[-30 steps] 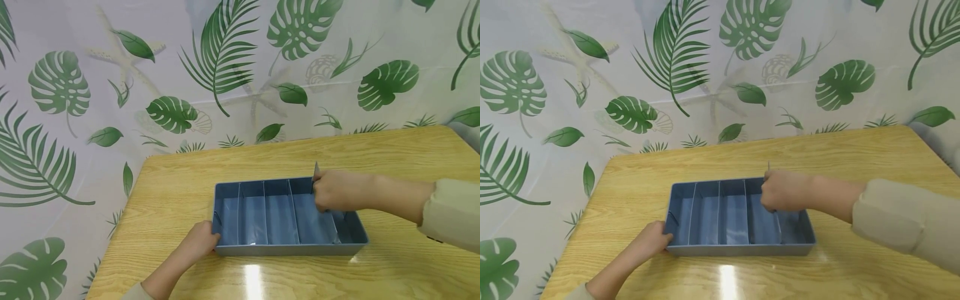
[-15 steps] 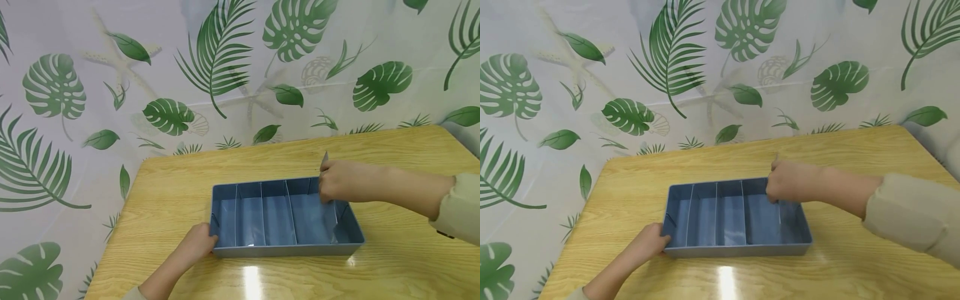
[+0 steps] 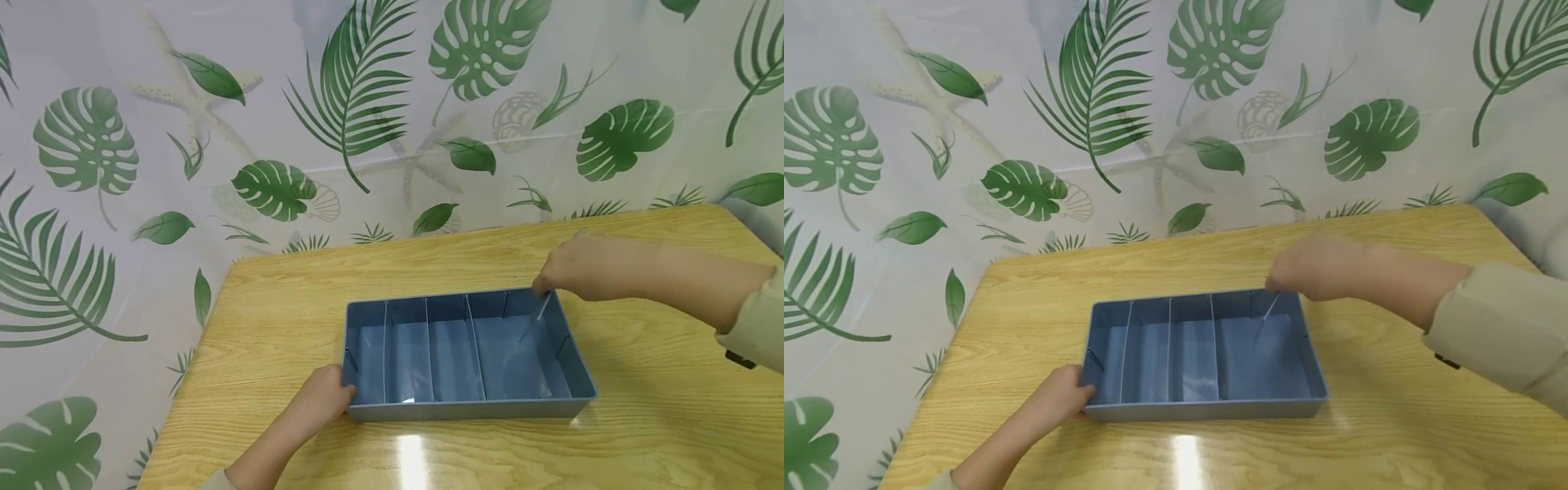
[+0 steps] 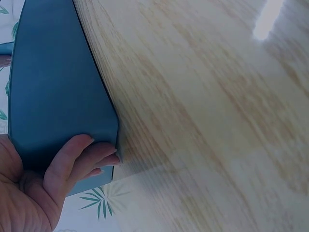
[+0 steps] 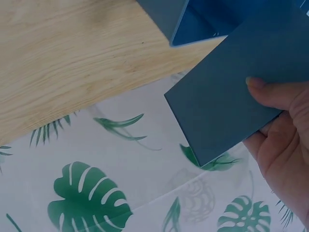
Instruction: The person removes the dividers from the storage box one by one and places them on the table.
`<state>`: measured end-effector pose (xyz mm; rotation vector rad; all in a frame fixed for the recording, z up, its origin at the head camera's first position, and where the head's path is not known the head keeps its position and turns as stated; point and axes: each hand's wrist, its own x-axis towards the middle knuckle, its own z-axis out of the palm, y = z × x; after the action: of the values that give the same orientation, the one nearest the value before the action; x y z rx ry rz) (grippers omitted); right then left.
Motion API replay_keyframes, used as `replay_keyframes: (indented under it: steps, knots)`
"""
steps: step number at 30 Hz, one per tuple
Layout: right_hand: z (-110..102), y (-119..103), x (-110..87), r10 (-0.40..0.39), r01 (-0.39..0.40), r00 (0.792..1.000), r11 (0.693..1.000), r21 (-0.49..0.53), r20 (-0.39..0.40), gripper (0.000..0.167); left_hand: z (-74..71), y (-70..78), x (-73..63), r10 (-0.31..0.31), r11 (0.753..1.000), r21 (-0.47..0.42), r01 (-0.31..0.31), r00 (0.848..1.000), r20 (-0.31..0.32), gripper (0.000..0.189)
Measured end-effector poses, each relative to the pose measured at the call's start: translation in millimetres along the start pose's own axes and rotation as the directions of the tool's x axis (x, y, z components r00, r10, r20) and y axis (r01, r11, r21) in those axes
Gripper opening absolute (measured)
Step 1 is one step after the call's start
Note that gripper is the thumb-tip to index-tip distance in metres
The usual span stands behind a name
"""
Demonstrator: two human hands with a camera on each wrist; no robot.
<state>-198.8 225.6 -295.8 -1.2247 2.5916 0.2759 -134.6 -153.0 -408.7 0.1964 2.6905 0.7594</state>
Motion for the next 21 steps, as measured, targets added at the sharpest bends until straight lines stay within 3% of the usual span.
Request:
replay_keyframes:
  steps: [6, 12, 21]
  knots:
    - [1, 16, -5.6, 0.014, -0.014, 1.0, 0.999, 0.037, -0.006, 0.041, -1.1, -0.3, 1.1, -0.004, 1.0, -0.007, 0.004, 1.0, 0.008, 0.013]
    - [5, 30, -10.3, 0.081, -0.081, 0.997, 0.996, 0.033, -0.018, 0.039, -1.1, -0.3, 2.5, 0.001, 1.0, 0.003, -0.001, 1.0, 0.004, 0.013]
    - [11, 56, -16.0, 0.163, -0.165, 0.986, 0.981, 0.098, 0.037, 0.042, -1.0, 0.6, 3.6, -0.013, 0.999, -0.034, 0.014, 0.999, 0.031, 0.015]
